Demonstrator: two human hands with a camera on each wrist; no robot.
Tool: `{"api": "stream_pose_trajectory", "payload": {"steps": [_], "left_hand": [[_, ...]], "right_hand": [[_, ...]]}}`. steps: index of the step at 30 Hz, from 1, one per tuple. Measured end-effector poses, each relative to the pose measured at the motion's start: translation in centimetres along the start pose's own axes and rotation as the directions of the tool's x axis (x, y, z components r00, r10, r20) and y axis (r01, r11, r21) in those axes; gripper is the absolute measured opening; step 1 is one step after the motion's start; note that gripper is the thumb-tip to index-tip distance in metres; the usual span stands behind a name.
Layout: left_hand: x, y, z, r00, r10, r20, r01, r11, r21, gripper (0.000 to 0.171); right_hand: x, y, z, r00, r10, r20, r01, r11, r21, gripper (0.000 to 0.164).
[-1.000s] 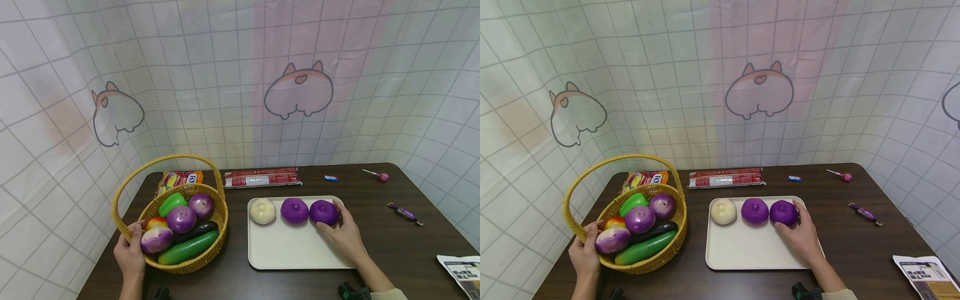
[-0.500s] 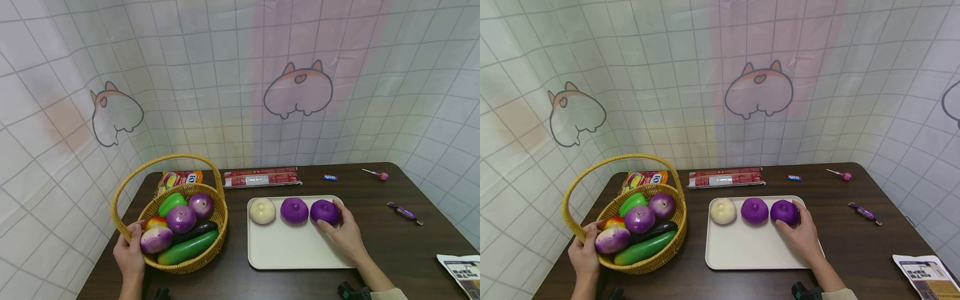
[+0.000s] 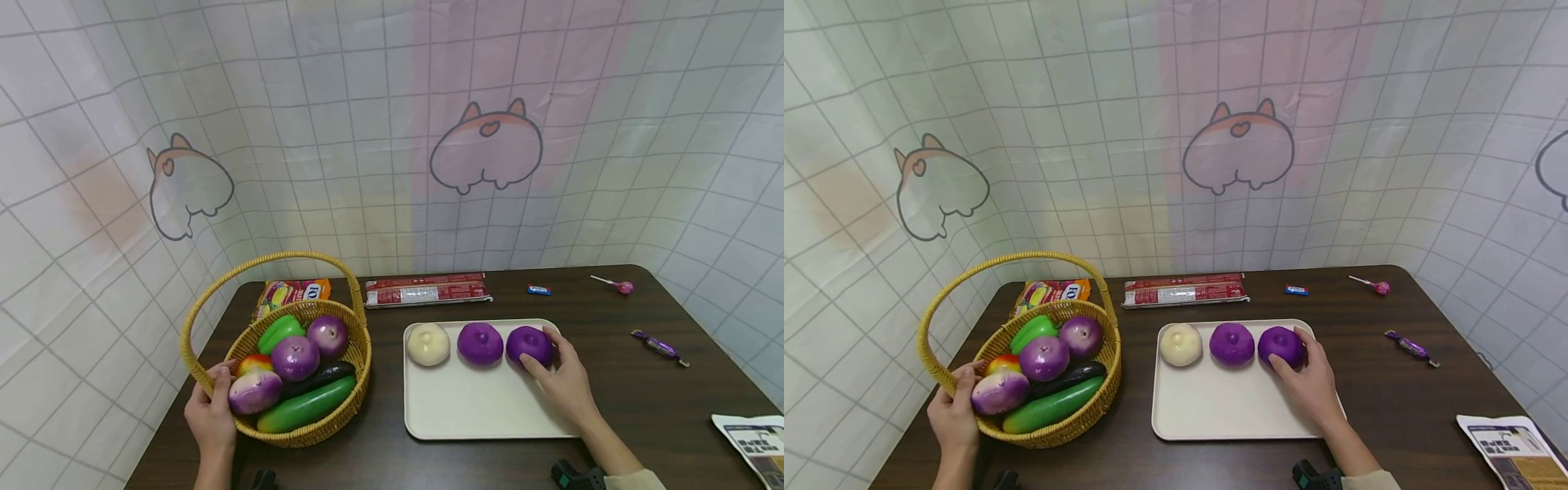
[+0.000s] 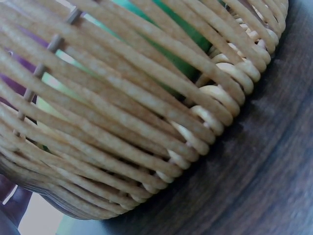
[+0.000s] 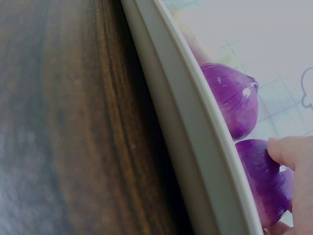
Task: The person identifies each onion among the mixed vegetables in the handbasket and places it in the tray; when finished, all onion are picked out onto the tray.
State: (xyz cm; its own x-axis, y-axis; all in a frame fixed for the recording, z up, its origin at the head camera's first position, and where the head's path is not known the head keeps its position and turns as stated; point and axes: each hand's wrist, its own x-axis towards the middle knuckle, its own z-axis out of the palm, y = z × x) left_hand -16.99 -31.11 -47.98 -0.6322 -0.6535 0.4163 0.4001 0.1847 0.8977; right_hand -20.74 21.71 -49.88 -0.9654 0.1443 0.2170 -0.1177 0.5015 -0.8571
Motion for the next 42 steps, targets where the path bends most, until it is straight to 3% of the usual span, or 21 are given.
{"api": "stream_pose_trajectory", "payload": {"steps": [20, 32, 35, 38, 42], "left_hand": [[0.0, 0.0, 0.0, 1.0, -0.009, -0.003, 0.009, 1.0, -0.017, 0.027], [-0.1, 0.2, 0.1, 1.0, -0.002, -0.007, 0.002, 1.0, -0.018, 0.027], [-0.1, 0.3, 0.1, 1.0, 0.0, -0.007, 0.0, 1.0, -0.019, 0.027], [-0.1, 0.3, 0.2, 1.0, -0.002, -0.006, 0.001, 1.0, -0.017, 0.028], [-0.1, 0.3, 0.1, 1.0, 0.001, -0.008, -0.001, 1.0, -0.008, 0.029]], "right_hand": [[0.1, 0.0, -0.1, 1.0, -0.019, 0.001, 0.019, 1.0, 0.009, 0.081], [-0.1, -0.3, 0.0, 0.992, -0.073, -0.105, 0.071, 0.997, -0.017, 0.075], [-0.1, -0.8, 0.0, 0.979, -0.091, -0.183, 0.094, 0.996, 0.003, 0.068], [0.0, -1.5, 0.0, 0.952, -0.126, -0.281, 0.144, 0.988, 0.047, 0.059], [-0.2, -3.3, 0.3, 0.909, -0.219, -0.355, 0.269, 0.958, 0.097, 0.05]]}}
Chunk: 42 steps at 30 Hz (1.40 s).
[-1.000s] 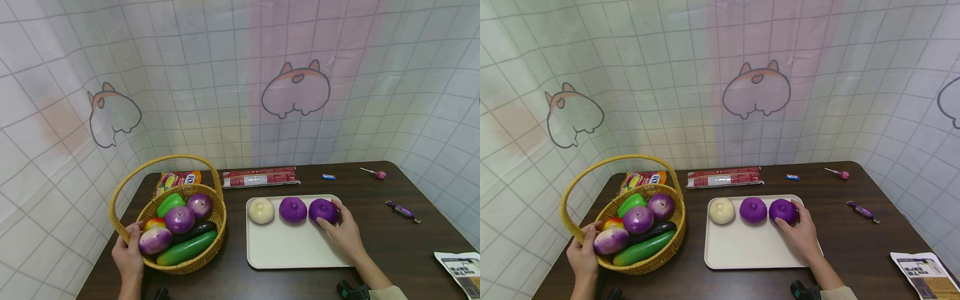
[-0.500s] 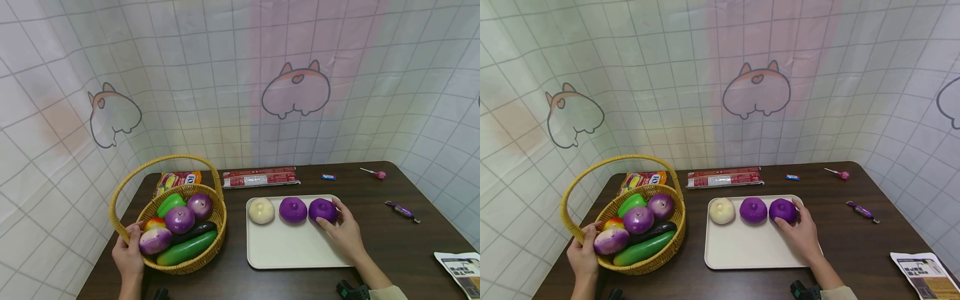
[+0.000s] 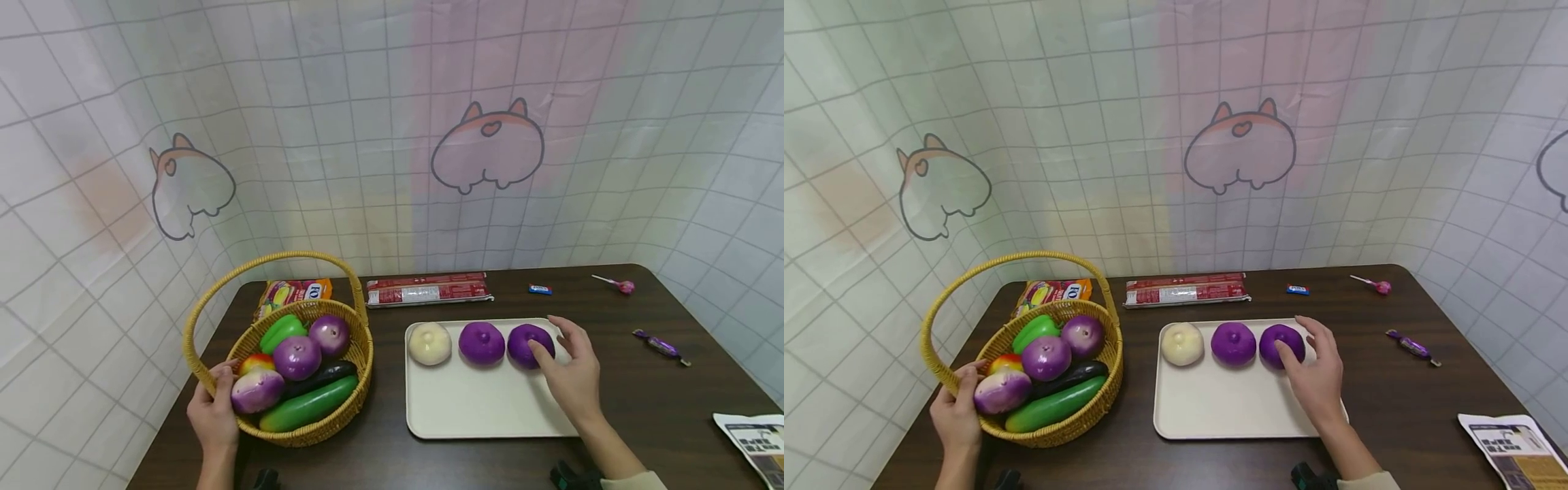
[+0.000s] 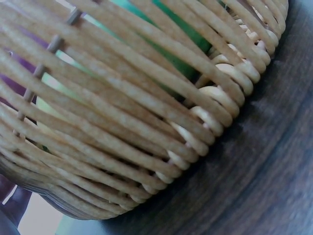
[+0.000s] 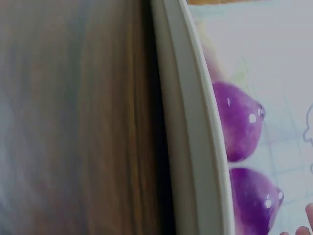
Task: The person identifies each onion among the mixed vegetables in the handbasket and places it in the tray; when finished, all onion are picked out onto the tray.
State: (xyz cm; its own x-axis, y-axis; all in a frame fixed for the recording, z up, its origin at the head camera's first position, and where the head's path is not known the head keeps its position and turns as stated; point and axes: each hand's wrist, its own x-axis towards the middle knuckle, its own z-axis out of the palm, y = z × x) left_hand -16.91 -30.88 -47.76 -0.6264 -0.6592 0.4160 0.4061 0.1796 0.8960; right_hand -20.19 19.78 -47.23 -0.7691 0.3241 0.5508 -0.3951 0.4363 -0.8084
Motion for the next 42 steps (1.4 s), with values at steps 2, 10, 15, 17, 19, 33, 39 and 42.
{"api": "stream_pose_trajectory", "payload": {"steps": [2, 10, 15, 17, 19, 33, 39, 42], "left_hand": [[0.0, 0.0, 0.1, 1.0, 0.003, -0.001, -0.003, 1.0, 0.001, 0.029], [0.1, -0.1, 0.2, 1.0, 0.003, 0.008, -0.003, 1.0, 0.001, 0.028], [0.2, -0.2, 0.1, 1.0, -0.003, -0.003, 0.003, 1.0, 0.01, 0.029], [0.2, -0.3, 0.0, 1.0, -0.004, -0.01, 0.004, 1.0, 0.014, 0.029], [0.2, -0.3, -0.1, 1.0, -0.009, -0.015, 0.009, 1.0, 0.013, 0.029], [0.1, -0.3, -0.2, 1.0, 0.005, 0.014, -0.005, 0.999, -0.032, 0.031], [0.0, -0.4, -0.3, 0.998, 0.034, 0.045, -0.03, 0.996, -0.079, 0.03], [0.0, -0.5, -0.4, 0.996, 0.059, 0.069, -0.052, 0.994, -0.097, 0.028]], "right_hand": [[-0.2, -1.4, 0.3, 0.999, -0.053, -0.002, 0.053, 0.998, 0.031, 0.046], [-0.9, -5.0, 2.1, 0.985, -0.129, 0.11, 0.12, 0.989, 0.089, 0.039], [-1.2, -4.5, 4.5, 0.971, 0.062, 0.231, -0.113, 0.97, 0.216, 0.032], [-1.3, -5.1, 5.6, 0.946, 0.159, 0.282, -0.238, 0.933, 0.272, 0.03], [-1.4, -6.1, 6.7, 0.924, 0.209, 0.32, -0.309, 0.901, 0.305, 0.027], [-4.1, -10.3, 12.6, 0.903, 0.07, 0.423, -0.261, 0.873, 0.412, 0.022], [-4.8, -11.1, 14.0, 0.891, 0.032, 0.452, -0.261, 0.852, 0.453, 0.022], [-4.8, -11.5, 14.5, 0.879, 0.026, 0.475, -0.285, 0.828, 0.482, 0.022]]}}
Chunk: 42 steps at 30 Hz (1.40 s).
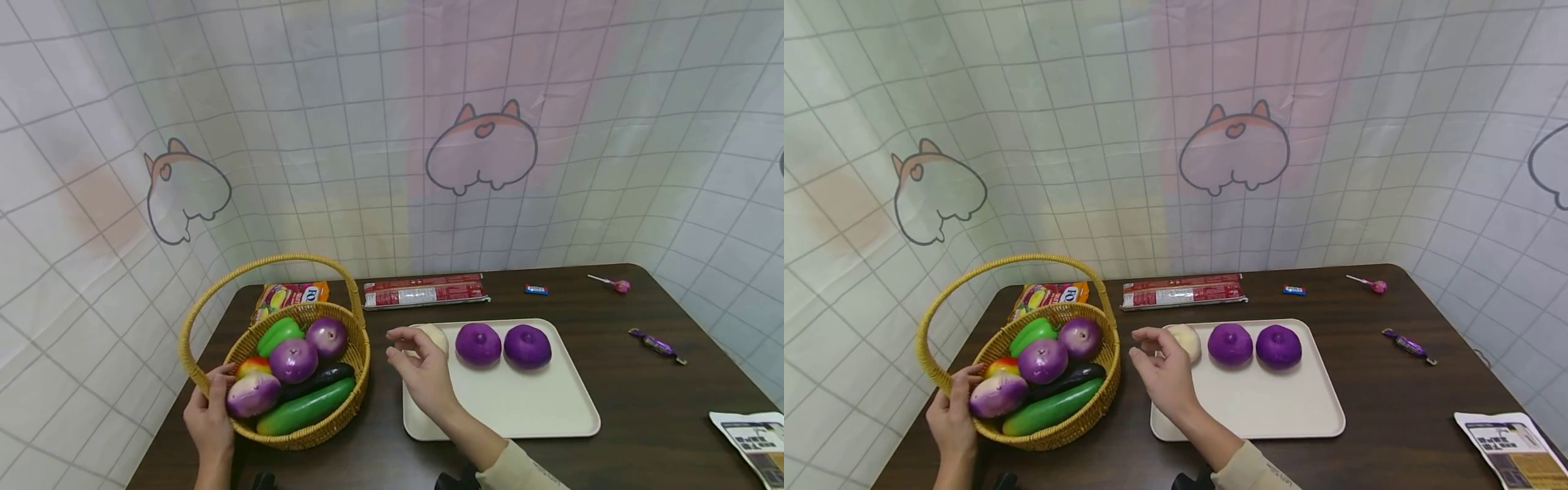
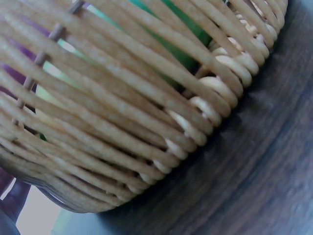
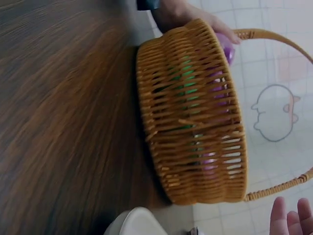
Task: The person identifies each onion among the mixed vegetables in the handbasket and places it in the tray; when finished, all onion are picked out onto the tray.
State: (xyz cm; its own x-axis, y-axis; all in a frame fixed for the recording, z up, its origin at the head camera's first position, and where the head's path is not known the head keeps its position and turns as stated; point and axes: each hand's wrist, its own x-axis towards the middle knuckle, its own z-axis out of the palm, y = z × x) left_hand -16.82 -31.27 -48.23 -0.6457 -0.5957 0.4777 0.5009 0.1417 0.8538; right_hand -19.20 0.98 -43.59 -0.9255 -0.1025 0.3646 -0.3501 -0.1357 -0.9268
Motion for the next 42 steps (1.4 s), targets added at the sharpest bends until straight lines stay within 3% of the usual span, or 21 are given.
{"api": "stream_pose_trajectory", "payload": {"steps": [9, 14, 19, 26, 33, 42], "left_hand": [[0.0, -0.4, -0.2, 0.998, 0.057, 0.013, -0.058, 0.997, 0.055, 0.04], [0.0, -0.5, -0.3, 0.998, 0.06, 0.006, -0.06, 0.997, 0.054, 0.048], [0.0, -0.5, -0.3, 0.998, 0.066, 0.007, -0.066, 0.991, 0.113, 0.049], [0.0, -0.4, 0.0, 0.996, 0.087, 0.015, -0.089, 0.981, 0.174, 0.048], [0.1, -0.5, 0.2, 0.996, 0.09, 0.023, -0.092, 0.984, 0.156, 0.047], [0.0, -0.4, 0.0, 0.996, 0.094, 0.014, -0.095, 0.981, 0.168, 0.046]], "right_hand": [[0.2, -0.4, 2.1, 0.991, 0.008, 0.137, -0.006, 1.0, -0.014, 0.027], [0.4, -0.3, 3.5, 0.976, 0.004, 0.217, -0.001, 1.0, -0.015, 0.028], [0.5, -0.1, 4.8, 0.962, 0.012, 0.274, -0.006, 1.0, -0.022, 0.031], [0.9, 0.3, 6.4, 0.95, -0.011, 0.312, 0.04, 0.995, -0.086, 0.04], [1.7, 0.3, 7.6, 0.946, 0.001, 0.324, 0.08, 0.968, -0.236, 0.047], [2.3, 0.6, 9.3, 0.936, 0.074, 0.344, 0.047, 0.943, -0.331, 0.052]]}}
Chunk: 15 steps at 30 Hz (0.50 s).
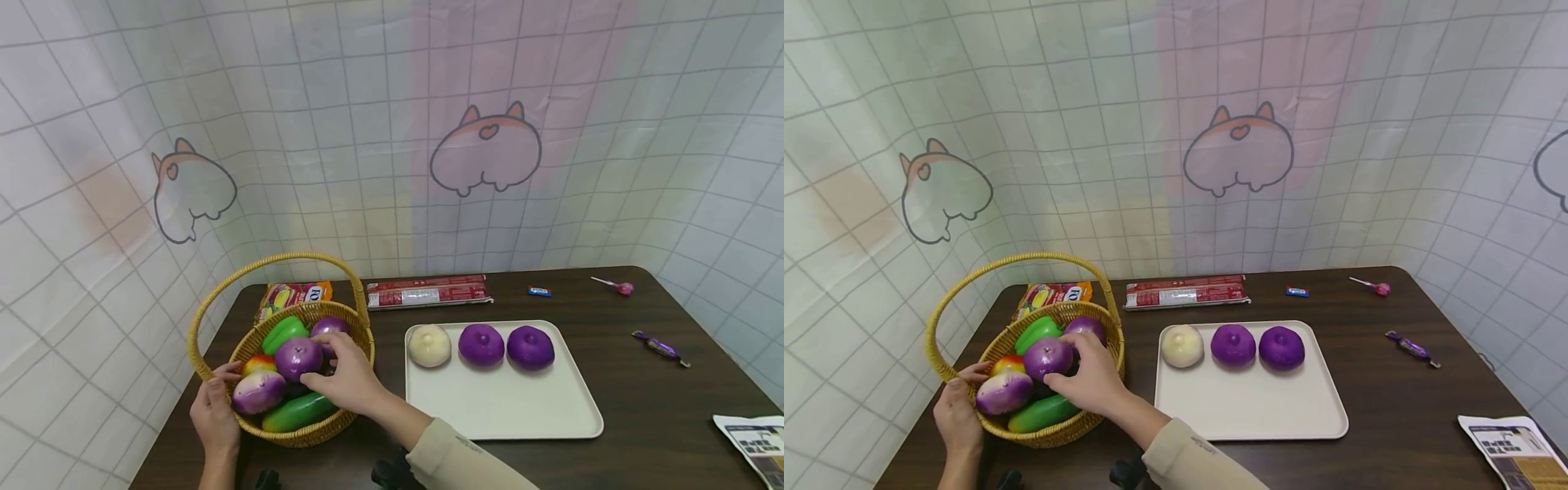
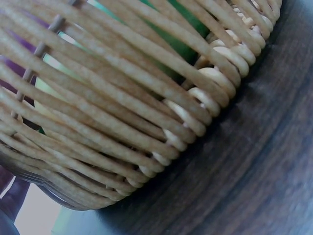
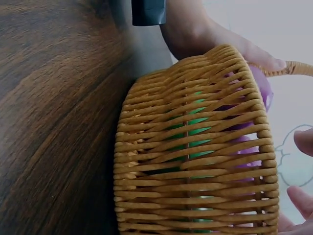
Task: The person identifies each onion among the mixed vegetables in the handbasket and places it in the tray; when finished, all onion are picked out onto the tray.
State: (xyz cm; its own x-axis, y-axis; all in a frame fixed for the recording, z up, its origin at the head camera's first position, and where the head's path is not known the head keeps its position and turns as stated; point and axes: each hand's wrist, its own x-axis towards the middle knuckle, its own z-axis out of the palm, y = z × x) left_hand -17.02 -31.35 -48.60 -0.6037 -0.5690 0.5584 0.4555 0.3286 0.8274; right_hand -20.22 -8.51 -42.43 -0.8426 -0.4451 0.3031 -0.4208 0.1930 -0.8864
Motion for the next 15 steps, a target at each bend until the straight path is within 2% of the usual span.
{"api": "stream_pose_trajectory", "payload": {"steps": [8, 15], "left_hand": [[0.0, -0.2, -0.1, 1.0, 0.009, 0.008, -0.009, 0.999, 0.031, 0.045], [0.0, -0.1, -0.1, 1.0, 0.002, 0.006, -0.002, 1.0, 0.031, 0.045]], "right_hand": [[1.2, 0.1, 0.8, 1.0, 0.026, 0.002, -0.026, 0.998, -0.05, 0.058], [1.8, 0.1, 1.1, 0.994, 0.098, 0.049, -0.087, 0.98, -0.177, 0.067]]}}
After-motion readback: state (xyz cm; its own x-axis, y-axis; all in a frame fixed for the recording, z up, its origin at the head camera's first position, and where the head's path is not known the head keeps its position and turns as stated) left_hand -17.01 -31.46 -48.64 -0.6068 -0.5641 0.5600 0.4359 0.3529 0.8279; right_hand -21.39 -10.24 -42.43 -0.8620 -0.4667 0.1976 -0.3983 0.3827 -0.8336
